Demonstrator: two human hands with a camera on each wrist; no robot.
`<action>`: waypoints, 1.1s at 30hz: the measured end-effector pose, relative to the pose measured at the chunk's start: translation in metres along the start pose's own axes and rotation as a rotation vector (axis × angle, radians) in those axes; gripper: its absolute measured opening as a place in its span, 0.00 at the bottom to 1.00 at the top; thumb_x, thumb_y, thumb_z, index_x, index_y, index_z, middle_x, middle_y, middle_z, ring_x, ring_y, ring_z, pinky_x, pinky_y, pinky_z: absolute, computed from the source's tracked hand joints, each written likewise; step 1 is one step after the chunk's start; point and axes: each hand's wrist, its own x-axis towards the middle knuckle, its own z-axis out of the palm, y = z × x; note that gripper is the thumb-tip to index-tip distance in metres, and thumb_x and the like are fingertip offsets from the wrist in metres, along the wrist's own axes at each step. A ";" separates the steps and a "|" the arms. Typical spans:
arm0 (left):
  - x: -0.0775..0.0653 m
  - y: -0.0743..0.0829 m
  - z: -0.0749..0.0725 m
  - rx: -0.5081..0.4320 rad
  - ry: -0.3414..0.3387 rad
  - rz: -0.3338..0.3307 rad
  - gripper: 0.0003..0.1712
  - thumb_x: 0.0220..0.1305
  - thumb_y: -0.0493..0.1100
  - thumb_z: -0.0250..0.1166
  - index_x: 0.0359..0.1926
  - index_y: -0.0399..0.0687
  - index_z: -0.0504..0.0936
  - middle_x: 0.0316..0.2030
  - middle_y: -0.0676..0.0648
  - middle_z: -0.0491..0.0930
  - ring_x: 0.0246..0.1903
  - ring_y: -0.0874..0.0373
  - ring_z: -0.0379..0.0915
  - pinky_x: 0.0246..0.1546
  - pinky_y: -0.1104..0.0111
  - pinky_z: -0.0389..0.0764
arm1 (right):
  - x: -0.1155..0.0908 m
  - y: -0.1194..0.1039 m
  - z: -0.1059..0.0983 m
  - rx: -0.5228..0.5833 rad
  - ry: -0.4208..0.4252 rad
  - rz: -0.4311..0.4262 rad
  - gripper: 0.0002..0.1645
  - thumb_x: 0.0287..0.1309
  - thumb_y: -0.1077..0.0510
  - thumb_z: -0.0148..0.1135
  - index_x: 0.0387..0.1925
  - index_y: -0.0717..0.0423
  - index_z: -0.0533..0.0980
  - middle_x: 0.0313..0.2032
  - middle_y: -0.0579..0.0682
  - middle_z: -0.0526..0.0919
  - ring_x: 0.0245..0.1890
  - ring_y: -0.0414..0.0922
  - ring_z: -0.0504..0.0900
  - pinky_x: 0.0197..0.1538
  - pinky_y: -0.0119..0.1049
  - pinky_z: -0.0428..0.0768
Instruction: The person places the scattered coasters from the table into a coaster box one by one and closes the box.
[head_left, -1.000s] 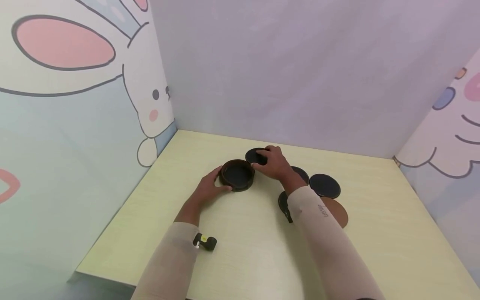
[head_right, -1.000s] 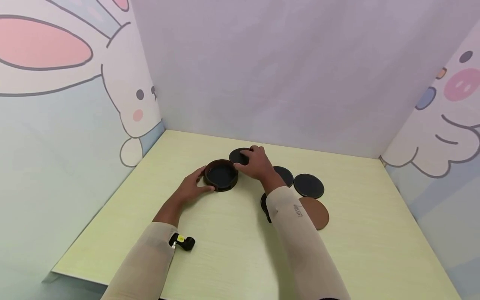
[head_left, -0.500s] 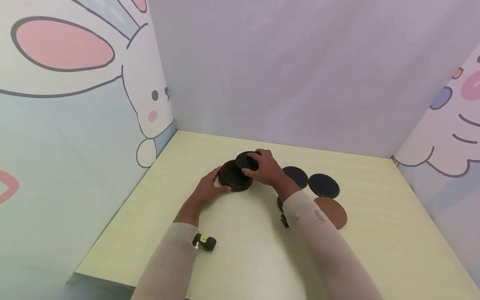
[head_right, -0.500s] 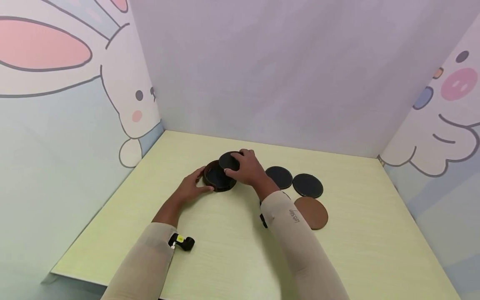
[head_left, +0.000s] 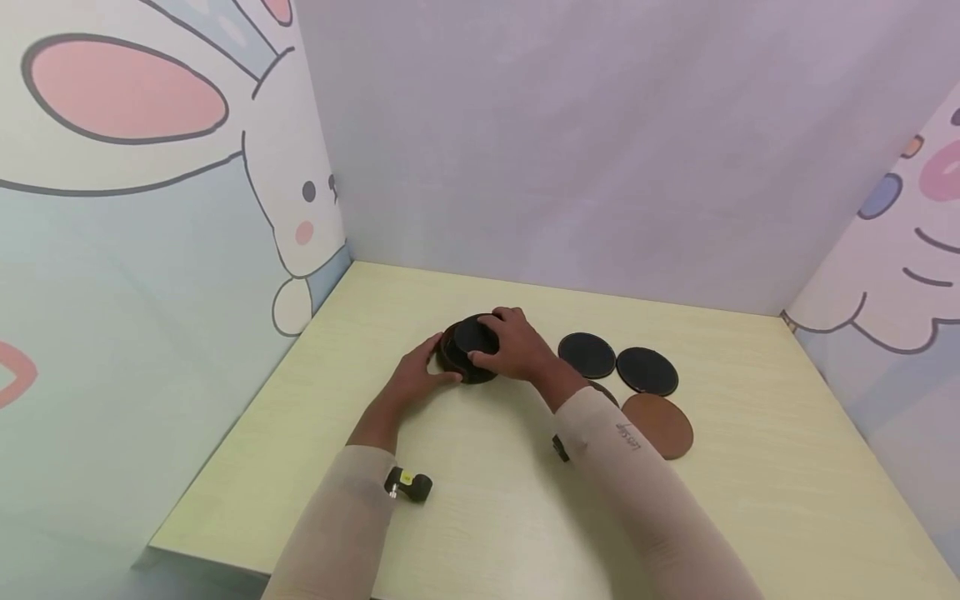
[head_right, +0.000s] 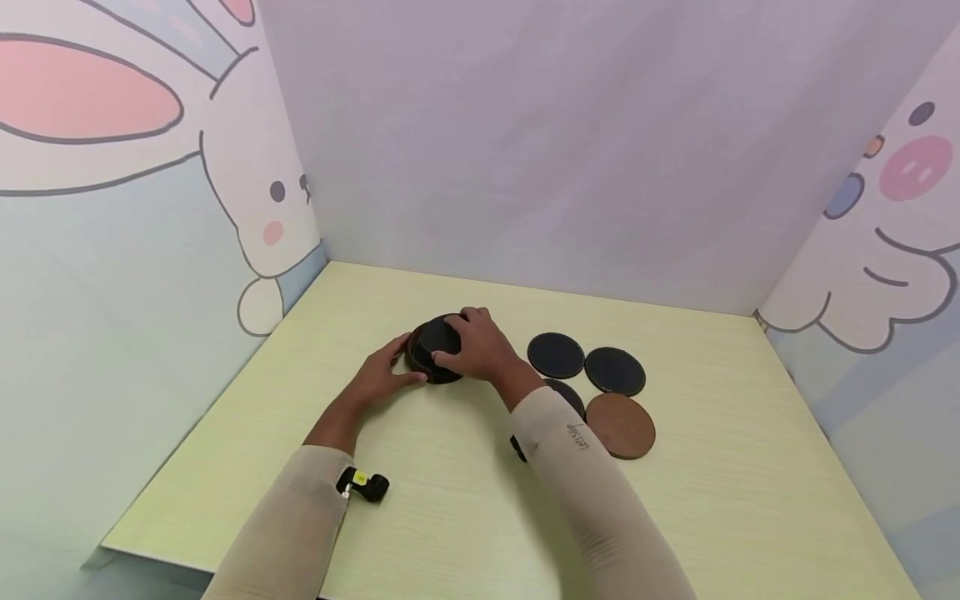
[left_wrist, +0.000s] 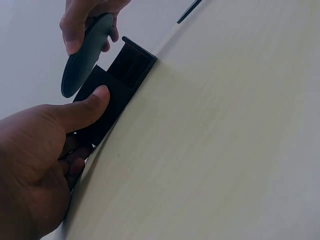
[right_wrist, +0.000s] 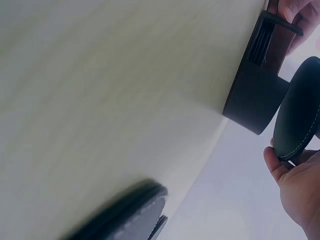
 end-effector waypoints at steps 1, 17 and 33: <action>0.000 0.000 0.000 0.000 0.000 -0.001 0.57 0.70 0.56 0.77 0.88 0.48 0.56 0.86 0.41 0.59 0.85 0.39 0.56 0.87 0.45 0.63 | 0.000 -0.001 0.000 -0.004 -0.004 -0.002 0.45 0.71 0.36 0.67 0.80 0.51 0.70 0.79 0.62 0.68 0.78 0.62 0.67 0.71 0.61 0.82; 0.000 -0.001 0.000 -0.022 -0.008 -0.001 0.56 0.72 0.55 0.75 0.88 0.47 0.54 0.86 0.40 0.58 0.86 0.38 0.55 0.87 0.44 0.63 | 0.007 -0.018 0.007 -0.127 -0.035 -0.003 0.43 0.69 0.35 0.67 0.77 0.52 0.73 0.73 0.63 0.75 0.71 0.61 0.73 0.68 0.57 0.85; 0.001 -0.002 0.000 -0.023 -0.006 -0.012 0.56 0.70 0.55 0.77 0.88 0.50 0.55 0.87 0.42 0.58 0.86 0.40 0.54 0.87 0.45 0.62 | 0.011 -0.027 0.014 -0.203 -0.068 0.035 0.43 0.74 0.33 0.62 0.80 0.51 0.69 0.74 0.63 0.73 0.73 0.62 0.74 0.75 0.62 0.79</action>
